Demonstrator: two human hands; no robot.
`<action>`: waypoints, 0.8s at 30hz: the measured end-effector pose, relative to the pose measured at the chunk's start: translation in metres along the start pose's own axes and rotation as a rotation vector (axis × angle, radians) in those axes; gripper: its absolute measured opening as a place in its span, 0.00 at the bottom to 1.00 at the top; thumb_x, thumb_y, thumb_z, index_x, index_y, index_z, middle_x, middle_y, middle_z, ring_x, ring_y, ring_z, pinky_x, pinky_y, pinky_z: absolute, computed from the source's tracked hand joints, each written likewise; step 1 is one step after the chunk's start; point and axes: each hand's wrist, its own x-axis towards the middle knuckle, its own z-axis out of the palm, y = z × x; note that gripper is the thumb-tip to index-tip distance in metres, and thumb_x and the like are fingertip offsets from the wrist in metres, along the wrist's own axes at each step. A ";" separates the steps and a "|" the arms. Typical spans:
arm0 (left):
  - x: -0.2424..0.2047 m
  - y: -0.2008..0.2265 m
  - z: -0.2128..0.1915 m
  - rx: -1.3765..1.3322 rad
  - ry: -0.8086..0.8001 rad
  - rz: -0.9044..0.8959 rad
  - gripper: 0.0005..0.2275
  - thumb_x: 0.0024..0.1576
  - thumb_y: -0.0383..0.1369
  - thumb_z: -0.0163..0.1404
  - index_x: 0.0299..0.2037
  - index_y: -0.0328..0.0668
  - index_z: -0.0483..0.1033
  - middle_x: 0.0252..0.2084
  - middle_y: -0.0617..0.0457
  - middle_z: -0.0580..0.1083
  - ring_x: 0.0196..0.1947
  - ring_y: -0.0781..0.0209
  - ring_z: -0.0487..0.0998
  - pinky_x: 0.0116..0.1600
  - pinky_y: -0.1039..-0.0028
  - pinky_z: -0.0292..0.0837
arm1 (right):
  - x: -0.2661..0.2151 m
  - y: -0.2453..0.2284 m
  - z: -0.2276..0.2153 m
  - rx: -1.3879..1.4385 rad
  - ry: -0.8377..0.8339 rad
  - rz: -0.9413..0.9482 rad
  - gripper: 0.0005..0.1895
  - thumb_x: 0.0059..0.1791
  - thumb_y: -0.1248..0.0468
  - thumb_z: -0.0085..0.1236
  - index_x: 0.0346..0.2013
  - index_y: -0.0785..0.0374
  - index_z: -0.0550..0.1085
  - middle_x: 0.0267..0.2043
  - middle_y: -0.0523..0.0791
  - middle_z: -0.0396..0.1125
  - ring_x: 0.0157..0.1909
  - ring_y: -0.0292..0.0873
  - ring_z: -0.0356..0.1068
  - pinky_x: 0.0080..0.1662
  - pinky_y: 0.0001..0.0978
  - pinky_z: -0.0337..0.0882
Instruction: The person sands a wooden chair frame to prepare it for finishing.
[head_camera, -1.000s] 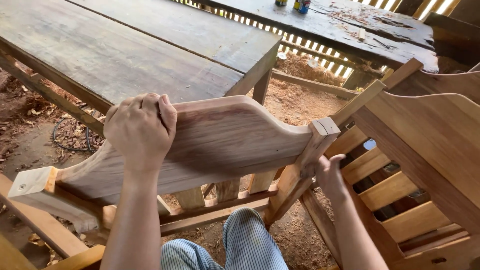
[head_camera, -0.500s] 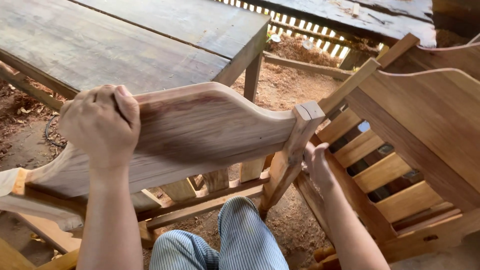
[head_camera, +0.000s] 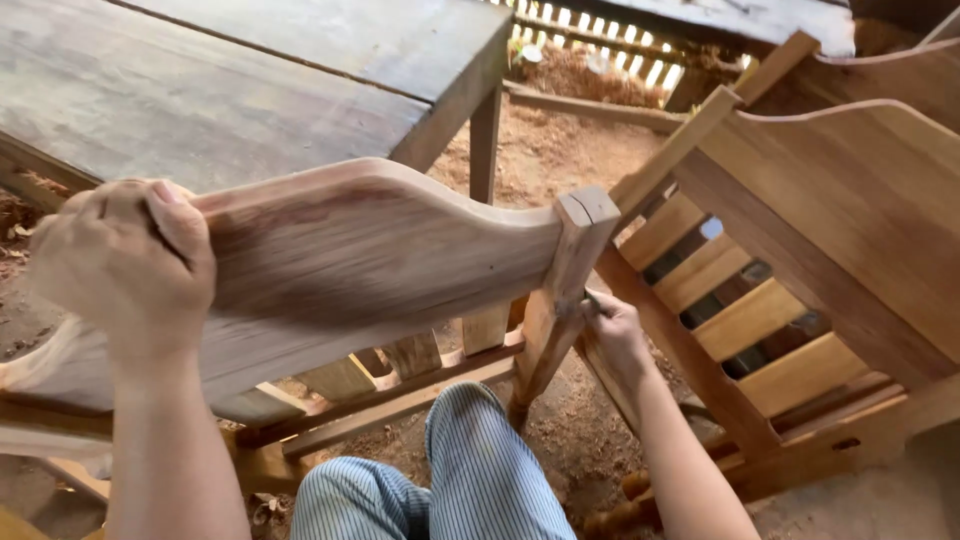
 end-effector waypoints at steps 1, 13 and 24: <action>-0.008 -0.002 0.002 0.012 -0.004 0.029 0.22 0.75 0.35 0.33 0.30 0.47 0.77 0.28 0.57 0.77 0.23 0.68 0.72 0.34 0.79 0.67 | -0.004 0.004 -0.010 0.037 0.010 -0.066 0.23 0.54 0.54 0.55 0.57 0.68 0.74 0.52 0.50 0.73 0.53 0.44 0.69 0.55 0.37 0.68; -0.011 -0.008 0.000 -0.149 -0.088 0.017 0.21 0.73 0.29 0.29 0.33 0.42 0.77 0.30 0.52 0.76 0.29 0.60 0.76 0.40 0.75 0.73 | -0.019 -0.052 -0.014 0.056 0.118 0.122 0.11 0.51 0.63 0.58 0.44 0.66 0.75 0.34 0.51 0.76 0.30 0.40 0.75 0.32 0.34 0.77; -0.040 -0.015 0.030 -0.369 -0.370 -0.239 0.25 0.82 0.32 0.23 0.41 0.32 0.75 0.28 0.44 0.76 0.23 0.58 0.76 0.36 0.71 0.76 | -0.031 -0.051 -0.002 0.033 -0.240 0.014 0.12 0.37 0.59 0.63 0.25 0.67 0.78 0.75 0.52 0.56 0.76 0.50 0.55 0.69 0.59 0.55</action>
